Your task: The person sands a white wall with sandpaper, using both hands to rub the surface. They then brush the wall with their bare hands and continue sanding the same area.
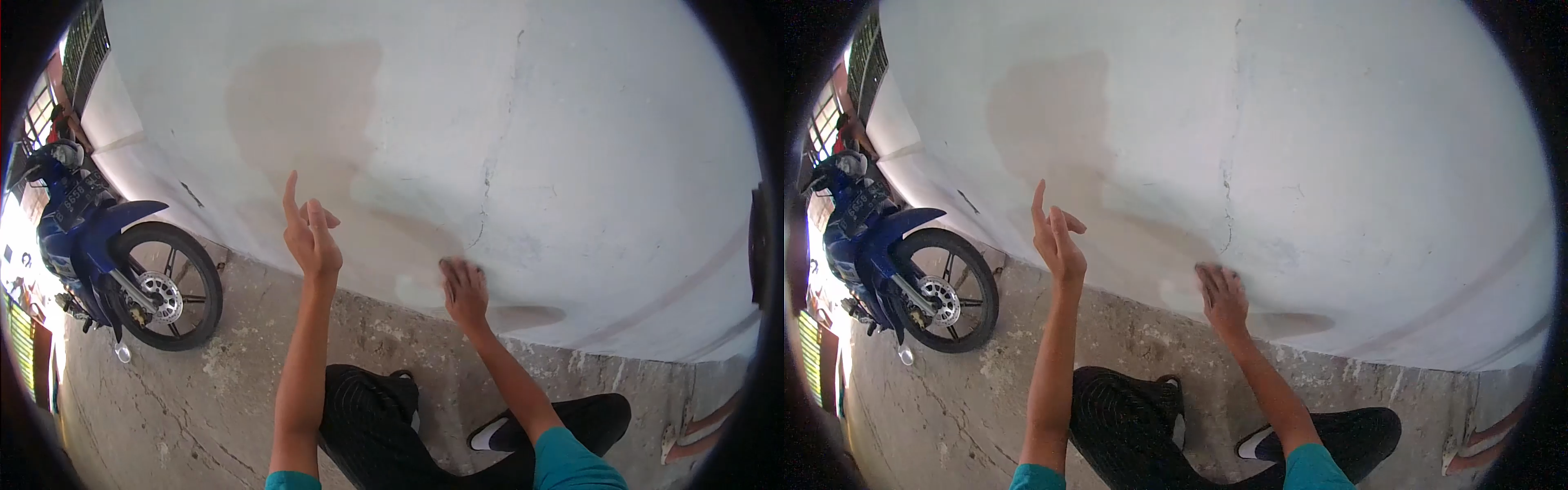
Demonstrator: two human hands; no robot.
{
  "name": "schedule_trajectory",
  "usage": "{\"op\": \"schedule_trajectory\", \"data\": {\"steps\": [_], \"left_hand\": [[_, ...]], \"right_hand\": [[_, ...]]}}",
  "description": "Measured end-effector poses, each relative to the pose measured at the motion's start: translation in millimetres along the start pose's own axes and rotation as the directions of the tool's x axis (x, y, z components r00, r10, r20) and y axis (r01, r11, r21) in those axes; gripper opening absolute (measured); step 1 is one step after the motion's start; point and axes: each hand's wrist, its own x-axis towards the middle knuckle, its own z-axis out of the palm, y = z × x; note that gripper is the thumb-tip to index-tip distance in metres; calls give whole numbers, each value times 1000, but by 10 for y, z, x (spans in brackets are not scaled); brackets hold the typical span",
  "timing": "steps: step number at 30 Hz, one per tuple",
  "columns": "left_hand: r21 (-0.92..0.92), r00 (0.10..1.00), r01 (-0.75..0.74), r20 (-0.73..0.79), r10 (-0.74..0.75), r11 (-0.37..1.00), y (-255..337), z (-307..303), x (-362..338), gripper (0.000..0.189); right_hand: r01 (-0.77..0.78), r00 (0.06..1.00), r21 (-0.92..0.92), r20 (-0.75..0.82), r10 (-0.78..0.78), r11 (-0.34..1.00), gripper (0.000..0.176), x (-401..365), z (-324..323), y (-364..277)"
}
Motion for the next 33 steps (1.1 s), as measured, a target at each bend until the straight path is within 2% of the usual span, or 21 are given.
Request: {"op": "schedule_trajectory", "data": {"steps": [2,4,6,8,9,11,12,14,16,18,20,23,25,26,27,29,31,33], "left_hand": [[-27,1000,-8,-8,8,1000,49,1,3,50],[-30,1000,-5,-24,5,1000,55,25,-13,50],[-34,999,-21,-38,20,999,75,47,0,50],[-54,998,7,-62,-10,999,94,54,1,49],[-49,998,-2,-65,-1,999,92,66,16,49],[-67,997,-10,-74,5,998,87,86,-8,48],[-61,998,-12,-70,7,998,89,97,-28,48],[-3,998,50,-48,-50,999,75,66,-47,45],[10,995,73,-73,-72,997,32,3,-53,45],[13,989,99,-110,-97,995,-26,-52,-64,44],[28,989,118,-99,-114,993,-101,-122,-47,45],[-8,987,115,-115,-115,993,-255,-174,-49,46],[9,983,143,-116,-141,990,-253,-210,-44,46],[8,982,152,-115,-150,988,-241,-203,-21,46],[12,980,161,-119,-159,987,-243,-196,-7,46],[-28,984,138,-108,-141,990,-232,-174,4,47],[-24,986,137,-96,-139,990,-174,-142,4,47],[-22,989,126,-79,-128,992,-131,-100,8,47]], "right_hand": [[-166,926,-129,-362,109,978,40,493,-253,-193],[-172,878,-54,-462,128,984,46,1008,-415,-461],[-139,909,-30,-401,115,990,55,1362,-448,-751],[-14,945,14,-327,17,1000,63,1526,-314,-968],[-10,942,20,-335,17,1000,63,1568,-167,-1062],[310,920,-136,-205,-333,941,64,1516,164,-1201],[307,921,-129,-208,-329,943,64,1416,319,-1191],[384,900,-202,-135,-414,901,65,1109,634,-1145],[306,948,284,-8,-317,909,65,699,980,-932],[233,963,344,49,-265,910,64,204,967,-596],[38,927,356,337,-166,934,62,-182,658,-234],[62,958,312,247,-144,948,51,-580,473,322],[75,960,277,239,-145,958,49,-581,313,341],[54,989,76,137,-64,996,49,-484,258,303],[7,1000,-125,16,-5,992,50,-351,197,264],[-87,951,-182,-309,27,979,45,232,46,-66],[-62,937,-58,-346,38,996,44,910,-184,-465],[-23,951,-148,-310,-25,989,51,1388,-162,-818]]}}
